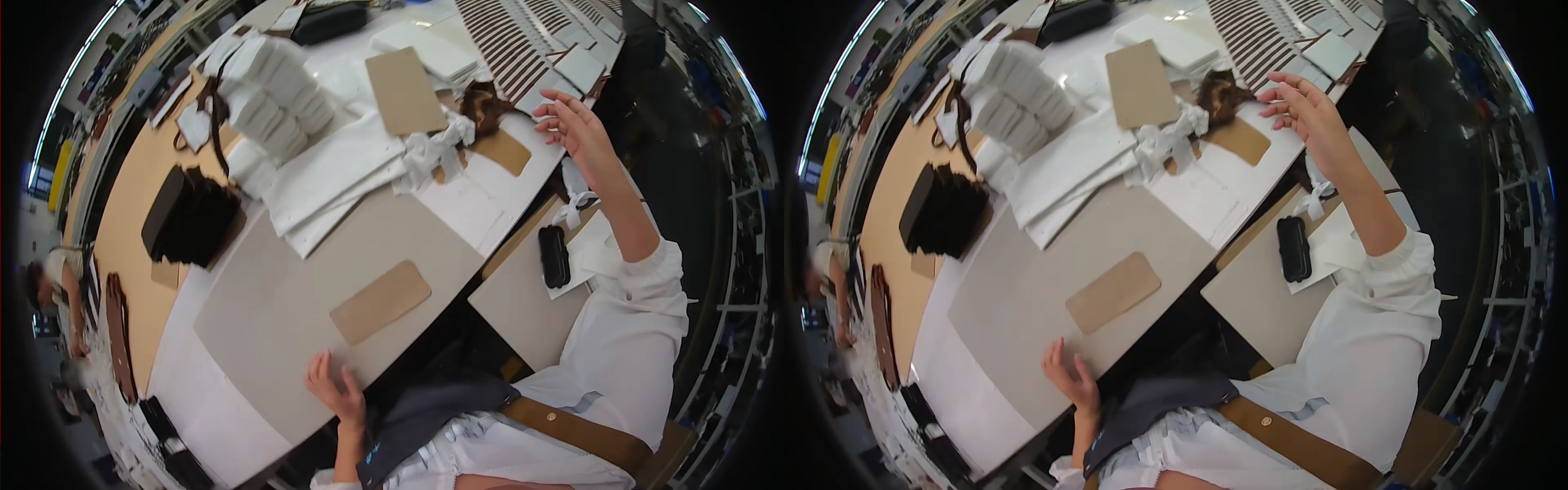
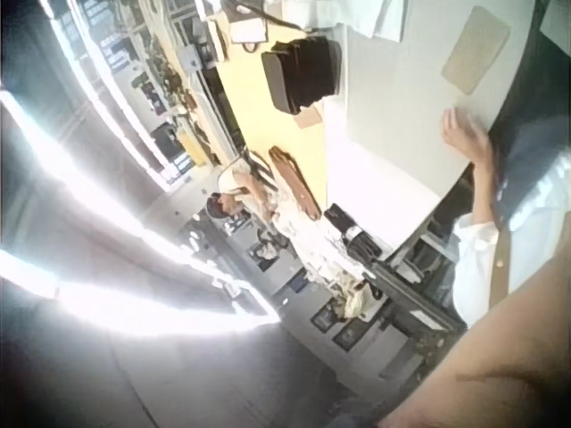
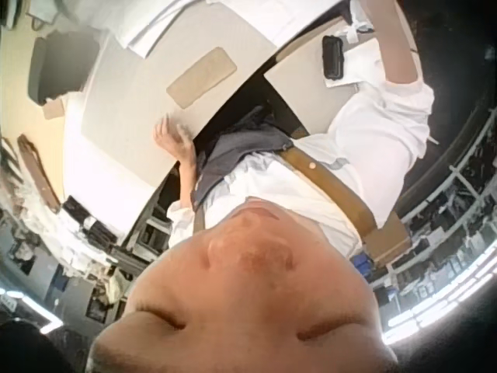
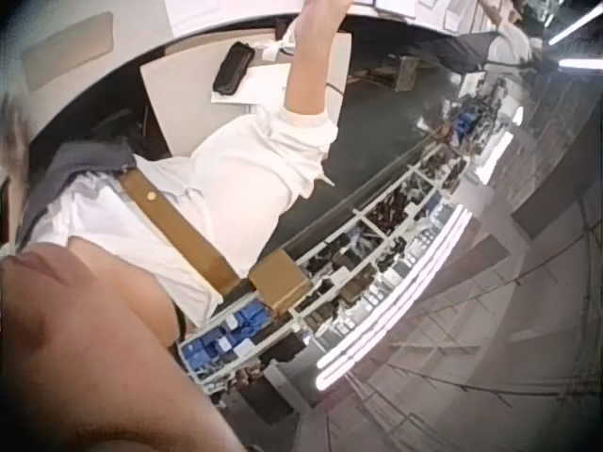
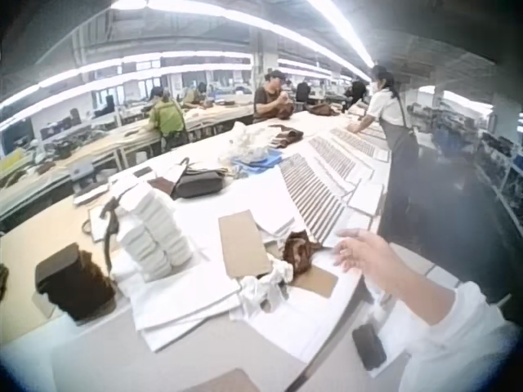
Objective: The person assembles leather goods by placing white rectangular inserts into brown leather pieces on a workbench. They repeatedly pick up the components, align them, and press them together before stacking the finished units. The process involves handling multiple identical items in a repetitive assembly line fashion.
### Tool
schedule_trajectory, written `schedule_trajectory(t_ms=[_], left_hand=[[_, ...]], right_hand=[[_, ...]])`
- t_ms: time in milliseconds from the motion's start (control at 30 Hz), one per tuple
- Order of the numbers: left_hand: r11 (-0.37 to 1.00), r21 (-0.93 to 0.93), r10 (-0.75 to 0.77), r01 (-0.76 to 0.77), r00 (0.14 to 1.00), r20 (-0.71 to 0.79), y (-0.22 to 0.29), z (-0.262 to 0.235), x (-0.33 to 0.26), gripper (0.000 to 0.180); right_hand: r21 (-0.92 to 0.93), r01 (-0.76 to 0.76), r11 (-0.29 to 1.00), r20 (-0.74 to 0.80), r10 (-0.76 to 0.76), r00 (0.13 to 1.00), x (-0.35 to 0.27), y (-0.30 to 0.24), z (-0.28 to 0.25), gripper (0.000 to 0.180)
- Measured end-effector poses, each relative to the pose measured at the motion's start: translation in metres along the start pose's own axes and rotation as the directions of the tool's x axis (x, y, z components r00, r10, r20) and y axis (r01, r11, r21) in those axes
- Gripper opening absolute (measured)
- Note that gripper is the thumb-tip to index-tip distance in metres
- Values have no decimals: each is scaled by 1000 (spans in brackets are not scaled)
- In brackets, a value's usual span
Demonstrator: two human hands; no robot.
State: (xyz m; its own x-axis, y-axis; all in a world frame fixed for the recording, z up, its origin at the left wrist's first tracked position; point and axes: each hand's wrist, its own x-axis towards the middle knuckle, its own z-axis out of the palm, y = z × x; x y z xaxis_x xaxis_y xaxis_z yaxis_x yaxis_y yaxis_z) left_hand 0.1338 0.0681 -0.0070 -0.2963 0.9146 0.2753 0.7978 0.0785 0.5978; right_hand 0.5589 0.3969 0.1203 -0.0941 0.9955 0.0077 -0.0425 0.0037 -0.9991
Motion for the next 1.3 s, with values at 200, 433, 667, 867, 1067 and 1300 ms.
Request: schedule_trajectory(t_ms=[200,433,667,867,1067,1300], left_hand=[[-290,-848,-97,443,868,487,53,-2,45,86],[-249,-872,-37,422,895,444,54,-33,6,95],[-59,-962,-157,265,950,272,23,-81,-52,97],[335,-934,-315,122,949,11,1,-112,-100,99],[812,-581,-124,-49,959,-254,-7,-111,-107,107],[989,135,-45,63,991,-130,-94,-106,-67,102]], right_hand=[[-274,161,948,515,3,857,-146,2,123,35],[-194,465,864,711,-203,673,-169,27,258,28],[-87,649,756,888,-236,394,-206,29,333,10],[-51,291,955,887,-91,453,-262,46,398,15],[20,-123,992,721,71,689,-312,82,439,17],[-398,815,421,775,-321,544,-247,85,383,72]])
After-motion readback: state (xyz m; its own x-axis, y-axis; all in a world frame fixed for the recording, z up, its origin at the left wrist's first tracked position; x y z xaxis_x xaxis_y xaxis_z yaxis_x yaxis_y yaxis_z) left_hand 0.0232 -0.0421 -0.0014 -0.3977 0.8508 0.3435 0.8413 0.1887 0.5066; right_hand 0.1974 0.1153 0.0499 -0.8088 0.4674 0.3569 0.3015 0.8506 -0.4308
